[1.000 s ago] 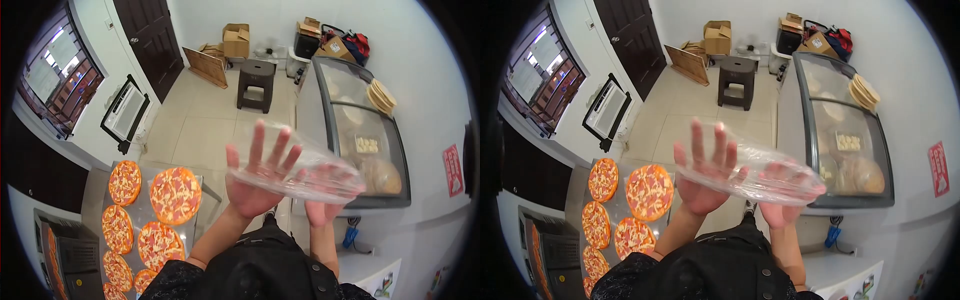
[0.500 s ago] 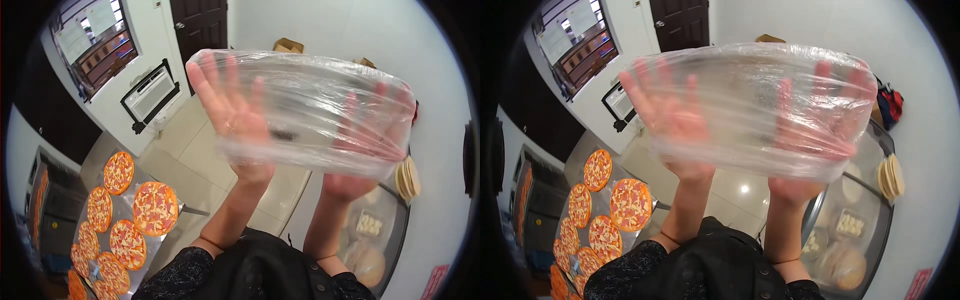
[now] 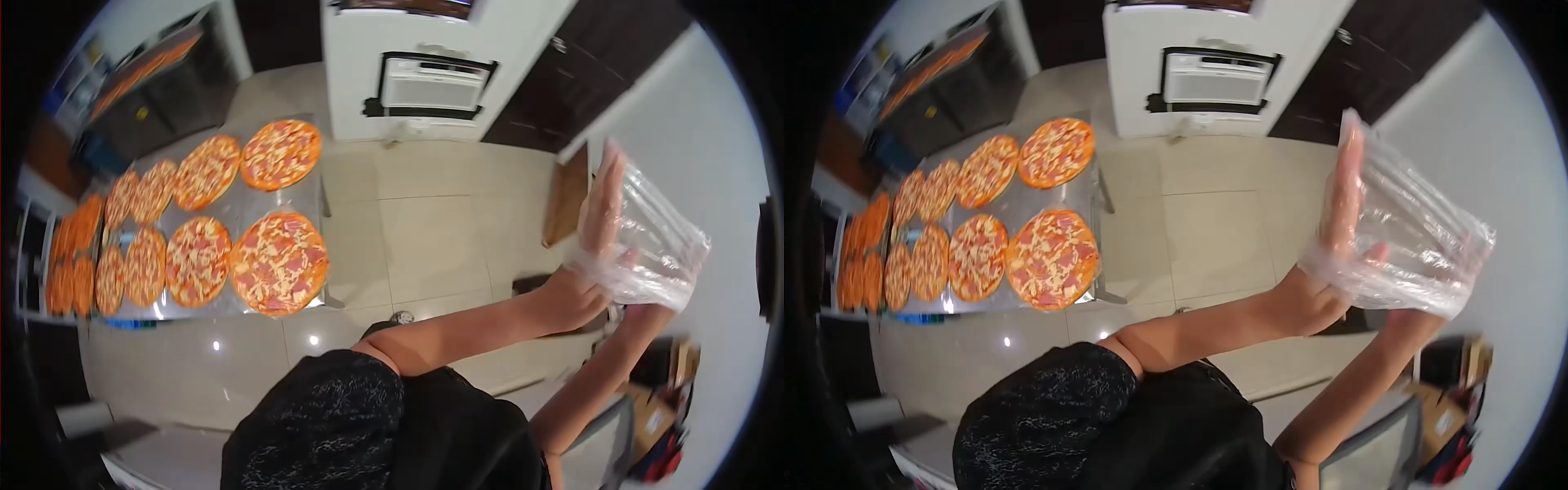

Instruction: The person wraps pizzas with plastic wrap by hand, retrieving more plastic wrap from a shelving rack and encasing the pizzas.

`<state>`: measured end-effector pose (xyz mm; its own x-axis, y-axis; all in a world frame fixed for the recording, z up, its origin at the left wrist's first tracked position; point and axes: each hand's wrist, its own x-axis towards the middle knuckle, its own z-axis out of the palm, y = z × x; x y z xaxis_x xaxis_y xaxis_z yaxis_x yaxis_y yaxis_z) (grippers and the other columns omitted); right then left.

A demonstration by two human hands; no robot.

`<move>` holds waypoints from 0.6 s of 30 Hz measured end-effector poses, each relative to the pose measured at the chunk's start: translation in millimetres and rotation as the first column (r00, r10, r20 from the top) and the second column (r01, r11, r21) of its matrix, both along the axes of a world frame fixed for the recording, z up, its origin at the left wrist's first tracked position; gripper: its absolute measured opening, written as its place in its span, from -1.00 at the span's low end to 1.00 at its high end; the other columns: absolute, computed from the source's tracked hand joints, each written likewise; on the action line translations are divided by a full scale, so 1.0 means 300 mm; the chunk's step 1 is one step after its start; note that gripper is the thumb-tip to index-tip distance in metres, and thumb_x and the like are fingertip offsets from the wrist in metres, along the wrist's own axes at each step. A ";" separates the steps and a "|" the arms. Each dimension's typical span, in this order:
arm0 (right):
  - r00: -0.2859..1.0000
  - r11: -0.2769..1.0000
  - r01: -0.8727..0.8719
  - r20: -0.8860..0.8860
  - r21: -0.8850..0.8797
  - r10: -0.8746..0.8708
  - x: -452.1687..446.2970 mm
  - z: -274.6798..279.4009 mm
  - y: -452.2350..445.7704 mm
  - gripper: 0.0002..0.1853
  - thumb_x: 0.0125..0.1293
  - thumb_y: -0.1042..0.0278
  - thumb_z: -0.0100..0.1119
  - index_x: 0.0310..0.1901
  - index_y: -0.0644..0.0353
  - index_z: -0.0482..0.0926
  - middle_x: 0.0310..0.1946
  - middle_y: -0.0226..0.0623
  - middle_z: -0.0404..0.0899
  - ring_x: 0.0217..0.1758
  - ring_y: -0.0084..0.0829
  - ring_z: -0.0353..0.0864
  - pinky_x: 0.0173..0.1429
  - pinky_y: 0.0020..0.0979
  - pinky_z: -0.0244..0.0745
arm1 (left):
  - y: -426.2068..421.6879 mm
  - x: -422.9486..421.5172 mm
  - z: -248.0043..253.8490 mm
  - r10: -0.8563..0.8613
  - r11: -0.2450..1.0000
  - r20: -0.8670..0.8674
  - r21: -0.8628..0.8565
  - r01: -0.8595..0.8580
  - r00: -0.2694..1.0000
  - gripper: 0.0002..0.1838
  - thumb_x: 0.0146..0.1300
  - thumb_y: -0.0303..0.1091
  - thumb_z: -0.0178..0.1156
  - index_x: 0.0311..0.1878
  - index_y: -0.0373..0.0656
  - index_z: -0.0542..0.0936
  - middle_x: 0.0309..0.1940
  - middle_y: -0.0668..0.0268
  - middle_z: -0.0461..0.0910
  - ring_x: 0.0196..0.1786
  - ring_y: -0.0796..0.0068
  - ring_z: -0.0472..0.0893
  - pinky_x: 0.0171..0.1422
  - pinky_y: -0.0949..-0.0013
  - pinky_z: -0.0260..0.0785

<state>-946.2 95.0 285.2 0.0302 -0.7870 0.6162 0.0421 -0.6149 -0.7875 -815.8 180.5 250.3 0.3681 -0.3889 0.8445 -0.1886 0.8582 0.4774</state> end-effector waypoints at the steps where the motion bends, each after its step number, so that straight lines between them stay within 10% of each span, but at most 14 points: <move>1: 0.989 0.991 -0.109 0.107 0.079 0.100 0.041 -0.019 -0.060 -0.39 0.31 0.22 0.08 0.30 0.32 0.16 0.16 -0.07 0.34 0.14 -0.25 0.42 0.20 -0.22 0.39 | -0.037 0.041 -0.034 -0.017 0.997 -0.019 0.078 0.019 1.000 -0.13 0.35 -0.30 -0.03 0.42 -0.22 -0.46 0.45 0.00 -0.55 0.50 0.03 -0.40 0.50 0.11 -0.44; 3: 0.978 0.973 -0.183 0.125 0.143 0.166 0.176 -0.116 -0.149 -0.32 0.33 0.18 0.03 0.39 0.23 0.02 0.23 -0.08 0.25 0.20 -0.22 0.37 0.24 -0.19 0.35 | -0.147 0.138 -0.154 0.227 0.967 0.055 0.103 -0.232 0.972 -0.11 0.32 -0.35 -0.02 0.42 -0.20 -0.46 0.46 0.04 -0.54 0.51 0.07 -0.39 0.50 0.11 -0.38; 9: 0.919 0.920 -0.359 -0.113 0.159 0.378 0.508 -0.456 -0.312 -0.22 0.33 0.05 0.02 0.44 0.13 -0.13 0.47 -0.32 -0.15 0.47 -0.31 -0.04 0.46 -0.29 -0.06 | -0.192 0.361 -0.396 0.390 0.812 -0.116 0.512 -0.281 0.914 -0.13 0.31 -0.48 -0.04 0.44 -0.05 -0.43 0.48 0.16 -0.52 0.52 0.16 -0.33 0.51 0.11 -0.36; 18: 0.575 0.578 -0.698 -0.148 0.423 0.804 0.921 -0.672 -0.553 -0.14 0.27 -0.06 0.09 0.45 -0.05 -0.18 0.48 -0.40 -0.25 0.49 -0.23 -0.11 0.47 -0.09 -0.13 | -0.370 0.518 -0.609 0.793 0.598 -0.337 0.591 -0.541 0.508 -0.21 0.31 -0.47 -0.05 0.45 -0.19 -0.29 0.48 0.11 -0.35 0.52 0.15 -0.26 0.52 0.18 -0.35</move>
<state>-669.8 -71.0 83.5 0.8293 -0.5163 0.2138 0.1185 -0.2113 -0.9702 -660.3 69.5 67.6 0.9636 -0.0401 0.2643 -0.2398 0.3074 0.9209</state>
